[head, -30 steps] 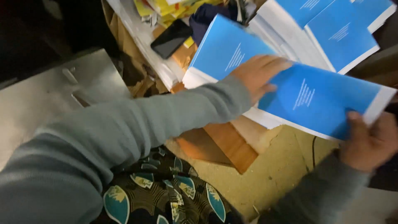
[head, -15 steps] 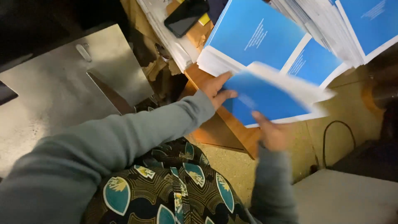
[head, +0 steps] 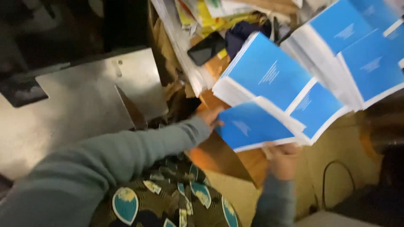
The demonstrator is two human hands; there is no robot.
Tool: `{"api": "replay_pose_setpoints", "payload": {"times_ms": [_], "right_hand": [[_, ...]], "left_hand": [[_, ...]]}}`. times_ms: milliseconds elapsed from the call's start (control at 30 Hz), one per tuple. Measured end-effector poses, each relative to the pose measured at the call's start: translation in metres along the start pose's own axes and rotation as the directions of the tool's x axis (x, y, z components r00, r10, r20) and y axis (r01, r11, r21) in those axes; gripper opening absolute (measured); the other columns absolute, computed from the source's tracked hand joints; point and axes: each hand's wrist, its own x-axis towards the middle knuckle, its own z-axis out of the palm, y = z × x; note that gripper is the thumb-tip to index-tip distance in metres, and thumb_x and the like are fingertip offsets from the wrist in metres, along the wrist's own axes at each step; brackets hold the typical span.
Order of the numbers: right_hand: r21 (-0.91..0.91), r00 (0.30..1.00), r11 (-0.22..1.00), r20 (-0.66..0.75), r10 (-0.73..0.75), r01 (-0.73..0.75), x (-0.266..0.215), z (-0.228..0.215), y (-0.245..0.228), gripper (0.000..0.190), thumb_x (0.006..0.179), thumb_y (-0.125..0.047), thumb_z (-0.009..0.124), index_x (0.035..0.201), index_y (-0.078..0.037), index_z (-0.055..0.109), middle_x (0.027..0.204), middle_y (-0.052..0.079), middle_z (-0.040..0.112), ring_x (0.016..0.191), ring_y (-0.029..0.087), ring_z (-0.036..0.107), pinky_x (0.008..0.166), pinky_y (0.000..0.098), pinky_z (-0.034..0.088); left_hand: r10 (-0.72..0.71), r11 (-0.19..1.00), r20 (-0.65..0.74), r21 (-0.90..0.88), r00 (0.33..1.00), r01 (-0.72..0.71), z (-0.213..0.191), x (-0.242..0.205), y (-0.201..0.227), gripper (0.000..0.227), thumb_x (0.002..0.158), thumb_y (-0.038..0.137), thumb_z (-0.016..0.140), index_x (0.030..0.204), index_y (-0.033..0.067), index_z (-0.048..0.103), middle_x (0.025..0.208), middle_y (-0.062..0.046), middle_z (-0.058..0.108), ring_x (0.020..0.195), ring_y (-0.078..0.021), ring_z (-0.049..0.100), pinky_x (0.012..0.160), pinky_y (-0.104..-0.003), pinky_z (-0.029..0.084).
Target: The person repeatedly picks up blue booklets from a stack, places them under the needle of a sewing machine, and sews the spine. After each booklet is processed, it is moved to a separate pile on the left.
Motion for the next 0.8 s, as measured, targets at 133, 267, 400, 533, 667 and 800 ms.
{"api": "replay_pose_setpoints", "payload": {"times_ms": [133, 267, 400, 533, 667, 800], "right_hand": [[0.432, 0.877, 0.871, 0.293, -0.382, 0.235, -0.010, -0.079, -0.065, 0.024, 0.088, -0.019, 0.068, 0.107, -0.005, 0.066, 0.066, -0.003, 0.049, 0.061, 0.006, 0.036, 0.055, 0.0291, 0.032], [0.481, 0.886, 0.856, 0.293, -0.360, 0.188, -0.036, -0.042, -0.127, 0.008, 0.085, -0.009, 0.070, 0.087, -0.002, 0.070, 0.076, 0.004, 0.066, 0.073, 0.014, 0.061, 0.069, 0.0267, 0.051], [0.476, 0.925, 0.812, -0.012, -0.379, 0.338, -0.064, -0.004, -0.166, 0.029, 0.083, -0.015, 0.078, 0.068, -0.005, 0.054, 0.063, -0.002, 0.041, 0.062, 0.009, 0.037, 0.058, 0.0236, 0.030], [0.618, 0.938, 0.733, -0.021, -0.346, 0.285, -0.070, 0.024, -0.175, 0.016, 0.086, -0.013, 0.076, 0.088, 0.001, 0.067, 0.075, -0.003, 0.053, 0.074, 0.010, 0.049, 0.070, 0.0289, 0.043], [0.673, 0.906, 0.654, -0.055, -0.420, 0.345, -0.060, 0.048, -0.193, 0.057, 0.080, -0.002, 0.068, 0.060, -0.014, 0.016, 0.069, -0.002, 0.011, 0.070, 0.013, 0.013, 0.064, 0.0290, 0.013], [0.683, 0.826, 0.541, -0.165, -0.540, 0.490, -0.038, 0.069, -0.208, 0.024, 0.096, -0.005, 0.066, 0.080, -0.004, 0.048, 0.078, 0.003, 0.034, 0.079, 0.017, 0.036, 0.074, 0.0375, 0.030]], "left_hand": [[-0.345, 0.724, -0.030, 0.628, 0.938, 0.286, -0.018, -0.067, 0.072, 0.035, 0.080, 0.051, 0.038, 0.077, 0.0159, 0.043, 0.077, -0.006, 0.049, 0.068, -0.0216, 0.044, 0.066, -0.037, 0.033], [0.120, -0.264, 0.715, 0.691, 0.688, -0.672, -0.083, -0.043, -0.003, 0.049, 0.062, 0.002, 0.068, 0.103, 0.0135, 0.045, 0.095, -0.011, 0.058, 0.078, -0.0326, 0.056, 0.060, -0.044, 0.040], [0.280, -0.200, 0.510, 0.860, 0.813, -0.470, -0.126, -0.081, 0.019, 0.014, 0.081, 0.017, 0.062, 0.091, 0.0162, 0.052, 0.075, -0.009, 0.054, 0.064, -0.0297, 0.049, 0.055, -0.044, 0.037], [0.161, 0.314, -0.079, 0.949, 0.984, 0.025, -0.189, -0.134, 0.073, 0.060, 0.077, 0.062, 0.062, 0.114, 0.0155, 0.053, 0.109, -0.005, 0.064, 0.092, -0.0252, 0.064, 0.074, -0.040, 0.053], [-0.063, 0.859, -0.220, 0.485, 0.973, 0.165, -0.221, -0.134, 0.076, 0.044, 0.071, 0.038, 0.074, 0.106, 0.0111, 0.071, 0.100, -0.009, 0.072, 0.093, -0.0238, 0.071, 0.073, -0.037, 0.068], [0.293, 0.936, -0.154, 0.247, 0.944, -0.251, -0.210, -0.152, 0.128, 0.036, 0.074, 0.040, 0.072, 0.102, 0.0158, 0.072, 0.103, -0.002, 0.072, 0.101, -0.0167, 0.067, 0.099, -0.035, 0.054]]}}
